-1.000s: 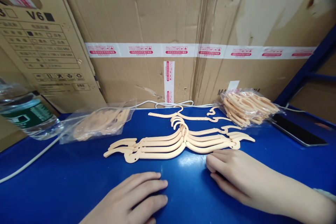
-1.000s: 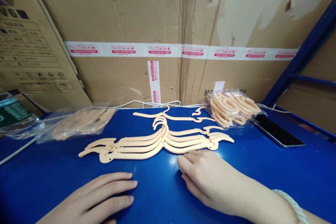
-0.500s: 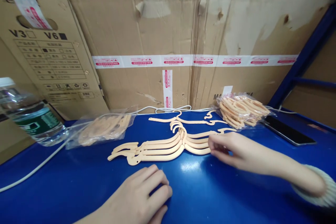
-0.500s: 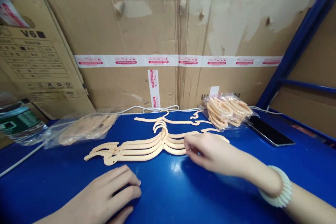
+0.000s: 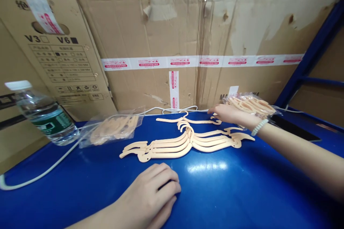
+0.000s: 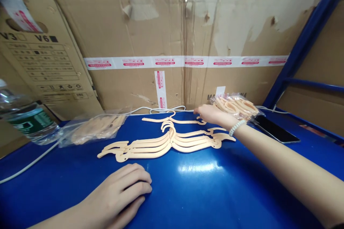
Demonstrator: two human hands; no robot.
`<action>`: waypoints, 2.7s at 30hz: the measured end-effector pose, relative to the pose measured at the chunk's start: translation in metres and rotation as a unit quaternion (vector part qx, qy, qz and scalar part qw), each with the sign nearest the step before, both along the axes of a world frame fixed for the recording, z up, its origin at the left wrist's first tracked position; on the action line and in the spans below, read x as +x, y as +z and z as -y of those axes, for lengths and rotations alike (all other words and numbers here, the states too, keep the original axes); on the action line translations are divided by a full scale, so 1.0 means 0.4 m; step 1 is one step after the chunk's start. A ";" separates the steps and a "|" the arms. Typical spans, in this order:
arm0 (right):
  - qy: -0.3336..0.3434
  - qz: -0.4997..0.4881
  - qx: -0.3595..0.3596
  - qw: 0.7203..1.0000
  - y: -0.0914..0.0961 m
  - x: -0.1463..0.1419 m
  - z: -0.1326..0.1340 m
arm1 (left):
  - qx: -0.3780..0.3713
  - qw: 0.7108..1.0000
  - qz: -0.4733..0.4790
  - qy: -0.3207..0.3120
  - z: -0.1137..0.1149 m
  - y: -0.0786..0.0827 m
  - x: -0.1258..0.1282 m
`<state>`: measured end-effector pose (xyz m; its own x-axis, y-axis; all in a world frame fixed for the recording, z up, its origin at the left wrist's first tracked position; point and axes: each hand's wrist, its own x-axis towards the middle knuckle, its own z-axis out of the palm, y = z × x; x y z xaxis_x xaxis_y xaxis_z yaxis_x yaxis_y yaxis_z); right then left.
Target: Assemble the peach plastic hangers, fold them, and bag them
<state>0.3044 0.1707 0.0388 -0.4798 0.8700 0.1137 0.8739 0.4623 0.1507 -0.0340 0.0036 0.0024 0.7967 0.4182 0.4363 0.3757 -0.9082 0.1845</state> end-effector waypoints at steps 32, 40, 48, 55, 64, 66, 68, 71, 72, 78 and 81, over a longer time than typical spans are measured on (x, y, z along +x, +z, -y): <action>0.268 -0.449 0.056 0.851 -0.010 -0.232 0.333 | -0.425 0.879 0.207 0.065 -0.015 -0.003 0.021; 0.291 -0.392 -0.056 0.871 -0.022 -0.276 0.330 | -0.539 0.730 0.382 0.173 -0.023 -0.015 0.024; 0.036 -0.272 -0.001 0.962 -0.069 -0.124 0.030 | -0.571 0.642 0.472 0.198 -0.043 -0.008 0.021; 0.036 -0.264 -0.092 0.959 -0.049 -0.121 0.019 | -0.542 0.657 0.473 0.224 -0.034 0.013 0.014; 0.088 -0.266 -0.057 0.958 0.083 -0.116 0.183 | -0.517 0.671 0.489 0.207 -0.035 0.040 -0.010; 0.103 -0.209 0.024 0.972 0.067 -0.105 0.232 | -0.515 0.671 0.492 0.207 -0.043 0.038 -0.018; 0.127 -0.180 0.079 0.972 0.044 -0.094 0.275 | -0.511 0.670 0.496 0.212 -0.049 0.031 -0.026; 0.149 -0.202 0.108 0.962 0.009 -0.077 0.319 | -0.507 0.670 0.495 0.220 -0.053 0.019 -0.035; 0.147 -0.221 0.105 0.959 -0.001 -0.072 0.327 | -0.505 0.673 0.493 0.222 -0.053 0.017 -0.037; 0.110 -0.348 0.053 0.930 -0.048 -0.053 0.325 | -0.473 0.688 0.503 0.221 -0.062 0.014 -0.039; 0.120 -0.382 0.007 0.916 -0.053 -0.053 0.321 | -0.484 0.673 0.519 0.207 -0.067 0.015 -0.040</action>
<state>0.2830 0.0421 0.0177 -0.4330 0.7461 0.5059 0.6000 0.6574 -0.4560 -0.0500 0.0303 0.0083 -0.0006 0.9995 0.0318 -0.2281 -0.0311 0.9731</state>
